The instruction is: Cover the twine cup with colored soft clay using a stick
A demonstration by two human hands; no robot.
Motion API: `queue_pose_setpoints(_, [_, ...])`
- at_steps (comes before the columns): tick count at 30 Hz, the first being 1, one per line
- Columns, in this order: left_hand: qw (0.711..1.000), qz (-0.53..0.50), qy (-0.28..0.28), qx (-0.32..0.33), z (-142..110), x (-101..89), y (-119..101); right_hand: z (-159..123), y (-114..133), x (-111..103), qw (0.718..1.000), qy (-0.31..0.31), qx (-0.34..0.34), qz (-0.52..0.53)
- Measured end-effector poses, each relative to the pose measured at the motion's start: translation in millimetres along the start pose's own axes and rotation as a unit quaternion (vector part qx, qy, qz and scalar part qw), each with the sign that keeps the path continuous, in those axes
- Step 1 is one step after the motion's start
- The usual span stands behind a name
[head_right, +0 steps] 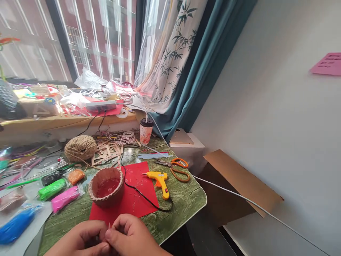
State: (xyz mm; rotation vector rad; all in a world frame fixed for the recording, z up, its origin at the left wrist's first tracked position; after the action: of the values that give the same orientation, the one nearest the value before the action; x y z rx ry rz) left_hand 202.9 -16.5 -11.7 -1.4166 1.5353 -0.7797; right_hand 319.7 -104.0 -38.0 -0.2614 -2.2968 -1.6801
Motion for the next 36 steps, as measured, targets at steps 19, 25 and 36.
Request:
queue_pose_setpoints(19, [0.948, 0.267, -0.135, 0.110, -7, 6.2, -3, -20, 33, -1, 0.936, -0.066, 0.054, -0.342])
queue_pose_setpoints(25, [0.930, 0.295, -0.174, 0.130, -12, 3.6, -7, -21, 28, 1, 0.954, -0.039, 0.072, -0.289])
queue_pose_setpoints(36, [0.961, 0.211, -0.108, 0.144, 0, 17.5, 9, -17, 35, 19, 0.978, 0.034, 0.081, -0.189])
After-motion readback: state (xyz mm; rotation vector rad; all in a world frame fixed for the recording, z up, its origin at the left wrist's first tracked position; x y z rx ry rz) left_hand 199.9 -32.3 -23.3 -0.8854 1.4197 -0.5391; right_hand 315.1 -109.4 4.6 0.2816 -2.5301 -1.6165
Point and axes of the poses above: each hand's wrist, its own z-axis towards the middle knuckle, its own x-axis out of the palm, y = z × x, the point moved 5 cm from there along z, towards the middle knuckle, and after that the axes turned 10 degrees about y, right-handed, at the moved point
